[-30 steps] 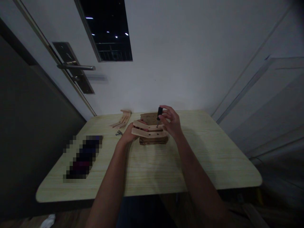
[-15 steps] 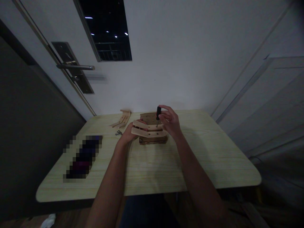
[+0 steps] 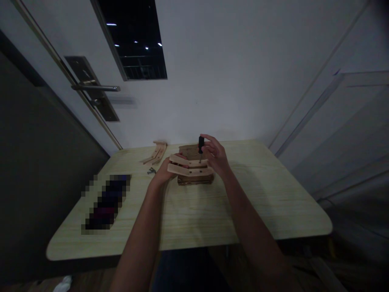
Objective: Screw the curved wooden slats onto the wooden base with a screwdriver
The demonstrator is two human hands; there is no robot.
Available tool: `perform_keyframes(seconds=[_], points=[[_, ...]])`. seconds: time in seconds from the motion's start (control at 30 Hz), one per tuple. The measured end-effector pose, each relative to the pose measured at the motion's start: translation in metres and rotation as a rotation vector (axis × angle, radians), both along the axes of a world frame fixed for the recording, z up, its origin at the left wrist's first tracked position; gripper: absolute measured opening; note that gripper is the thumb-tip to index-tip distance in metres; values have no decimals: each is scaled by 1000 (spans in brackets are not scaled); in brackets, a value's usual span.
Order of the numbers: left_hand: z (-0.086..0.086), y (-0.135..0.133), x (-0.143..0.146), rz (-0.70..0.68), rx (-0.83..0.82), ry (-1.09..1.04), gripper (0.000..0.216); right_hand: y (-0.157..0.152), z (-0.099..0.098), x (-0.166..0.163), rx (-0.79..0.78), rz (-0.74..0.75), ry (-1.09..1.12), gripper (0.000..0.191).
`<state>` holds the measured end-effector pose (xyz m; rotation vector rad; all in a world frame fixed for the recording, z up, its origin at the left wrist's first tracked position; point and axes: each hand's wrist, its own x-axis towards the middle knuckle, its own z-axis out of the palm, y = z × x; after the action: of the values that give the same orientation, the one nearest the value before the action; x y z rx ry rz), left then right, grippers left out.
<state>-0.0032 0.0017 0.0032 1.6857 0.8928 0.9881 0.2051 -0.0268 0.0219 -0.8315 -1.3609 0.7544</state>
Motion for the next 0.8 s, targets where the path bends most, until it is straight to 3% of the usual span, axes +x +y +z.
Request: perform_keyframes(seconds=[0.3, 0.63, 0.8], points=[[1, -1, 0, -16, 1, -12, 44, 2, -3, 1, 16, -80, -7, 46], [-6, 3, 0, -46, 26, -58, 41, 2, -3, 1, 30, -6, -7, 50], [-5, 3, -1, -38, 48, -33, 39, 2, -2, 1, 15, -39, -4, 48]])
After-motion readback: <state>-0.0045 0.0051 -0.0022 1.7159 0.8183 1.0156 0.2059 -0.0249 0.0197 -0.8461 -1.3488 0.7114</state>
